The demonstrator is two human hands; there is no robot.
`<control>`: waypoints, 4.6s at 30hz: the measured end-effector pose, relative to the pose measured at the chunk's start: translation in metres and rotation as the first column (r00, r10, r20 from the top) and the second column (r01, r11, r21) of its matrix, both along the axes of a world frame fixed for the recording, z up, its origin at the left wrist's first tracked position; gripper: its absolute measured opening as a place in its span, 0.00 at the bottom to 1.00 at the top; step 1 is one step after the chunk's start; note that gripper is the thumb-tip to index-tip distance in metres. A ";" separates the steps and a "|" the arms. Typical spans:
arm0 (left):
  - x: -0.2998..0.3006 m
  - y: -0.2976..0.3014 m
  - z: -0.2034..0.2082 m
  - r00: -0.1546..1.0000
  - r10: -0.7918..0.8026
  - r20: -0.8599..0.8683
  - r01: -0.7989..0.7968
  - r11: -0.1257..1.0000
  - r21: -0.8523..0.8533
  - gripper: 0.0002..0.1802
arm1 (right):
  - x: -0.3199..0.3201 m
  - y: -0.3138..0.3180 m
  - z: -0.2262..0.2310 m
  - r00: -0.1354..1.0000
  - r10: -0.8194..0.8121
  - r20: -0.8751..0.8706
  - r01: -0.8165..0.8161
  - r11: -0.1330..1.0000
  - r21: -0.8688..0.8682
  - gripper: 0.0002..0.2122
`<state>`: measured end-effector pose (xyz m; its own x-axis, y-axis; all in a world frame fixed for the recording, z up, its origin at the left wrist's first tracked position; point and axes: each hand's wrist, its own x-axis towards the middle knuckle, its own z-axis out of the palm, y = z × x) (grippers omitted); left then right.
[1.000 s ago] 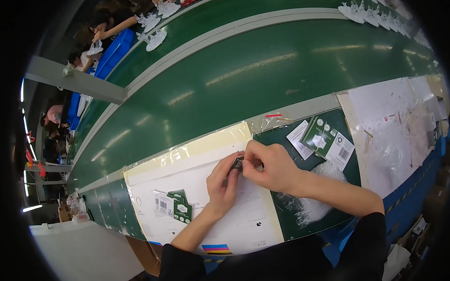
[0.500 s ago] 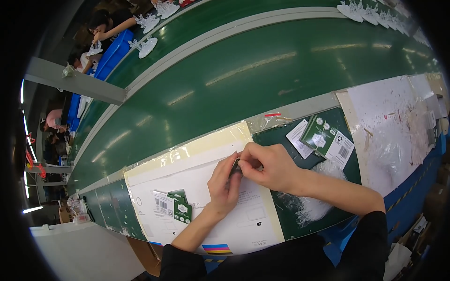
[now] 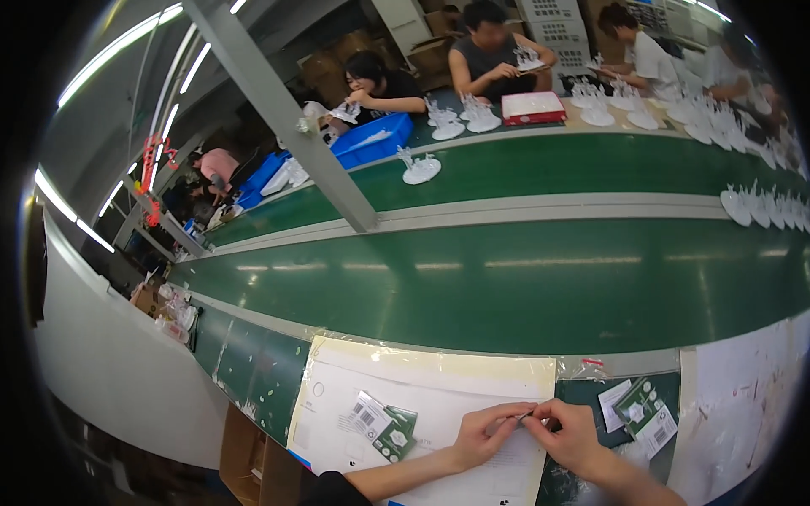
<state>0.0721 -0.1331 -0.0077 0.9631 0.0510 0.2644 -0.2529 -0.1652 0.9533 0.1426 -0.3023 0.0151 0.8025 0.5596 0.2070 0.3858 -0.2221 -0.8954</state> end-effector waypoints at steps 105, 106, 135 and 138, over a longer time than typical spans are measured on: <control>0.003 0.006 -0.010 0.965 -0.141 -0.221 0.025 0.889 -0.458 0.07 | -0.001 0.009 0.008 0.995 0.094 -0.028 -0.086 0.977 0.196 0.10; 0.003 0.005 -0.009 0.970 -0.133 -0.205 0.027 0.892 -0.451 0.08 | 0.000 0.009 0.010 0.995 0.091 -0.038 -0.082 0.978 0.194 0.10; 0.002 0.006 -0.002 0.992 0.063 0.110 -0.066 0.998 0.024 0.09 | 0.004 0.002 0.005 0.959 0.186 -0.216 -0.140 0.967 0.215 0.05; 0.004 0.005 0.003 0.990 0.077 0.116 -0.078 0.997 0.004 0.09 | 0.006 0.003 0.005 0.969 0.190 -0.155 -0.153 0.963 0.224 0.06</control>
<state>0.0757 -0.1277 -0.0052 0.9194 0.1214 0.3742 -0.3473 -0.1966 0.9169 0.1481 -0.2994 0.0198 0.7320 0.6513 0.1999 0.2361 0.0327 -0.9712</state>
